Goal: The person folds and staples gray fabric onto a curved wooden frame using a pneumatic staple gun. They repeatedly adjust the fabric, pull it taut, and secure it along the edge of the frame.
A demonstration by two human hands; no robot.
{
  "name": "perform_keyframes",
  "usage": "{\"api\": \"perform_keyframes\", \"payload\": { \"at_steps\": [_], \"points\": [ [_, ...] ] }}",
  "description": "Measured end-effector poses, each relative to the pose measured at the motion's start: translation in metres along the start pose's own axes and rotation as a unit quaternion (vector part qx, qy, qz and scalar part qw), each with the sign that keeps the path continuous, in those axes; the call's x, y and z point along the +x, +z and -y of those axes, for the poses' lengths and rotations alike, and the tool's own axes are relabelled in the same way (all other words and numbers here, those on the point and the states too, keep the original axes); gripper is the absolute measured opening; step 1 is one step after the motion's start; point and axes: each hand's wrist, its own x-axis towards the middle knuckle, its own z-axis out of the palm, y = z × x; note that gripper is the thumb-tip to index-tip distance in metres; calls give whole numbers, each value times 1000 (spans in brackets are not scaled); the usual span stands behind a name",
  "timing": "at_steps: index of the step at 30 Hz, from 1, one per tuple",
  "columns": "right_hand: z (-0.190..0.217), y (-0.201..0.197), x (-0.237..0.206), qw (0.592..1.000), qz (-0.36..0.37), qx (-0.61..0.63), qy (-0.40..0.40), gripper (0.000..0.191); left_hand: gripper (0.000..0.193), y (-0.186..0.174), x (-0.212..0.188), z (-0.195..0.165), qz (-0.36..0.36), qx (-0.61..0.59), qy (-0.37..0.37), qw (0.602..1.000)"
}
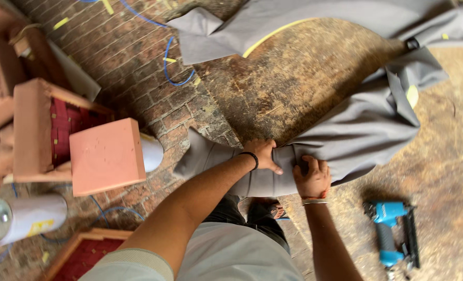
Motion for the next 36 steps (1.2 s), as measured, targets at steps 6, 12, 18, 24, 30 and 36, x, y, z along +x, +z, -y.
{"api": "perform_keyframes", "payload": {
  "at_steps": [6, 12, 18, 24, 30, 36],
  "points": [
    [-17, -28, -19, 992, -97, -50, 55, 28, 72, 39, 13, -39, -12, -182, 5, 983],
    [-18, -45, -38, 973, -193, -43, 120, 21, 66, 115, -3, -81, -32, -279, -19, 960],
    [-13, -52, -75, 973, -202, 18, 107, 18, 64, 157, -40, -59, 6, -336, 92, 937],
    [-10, -39, -99, 974, -205, -52, 80, 16, 38, 135, -11, -24, -39, -154, 214, 964],
    [-9, -39, -103, 975, -203, -41, 75, 15, 69, 124, 52, -66, -161, -159, 208, 952],
    [-13, -42, -106, 978, -195, -21, 69, 15, 33, 126, 67, -71, -56, -167, 124, 977]
  ]
}}
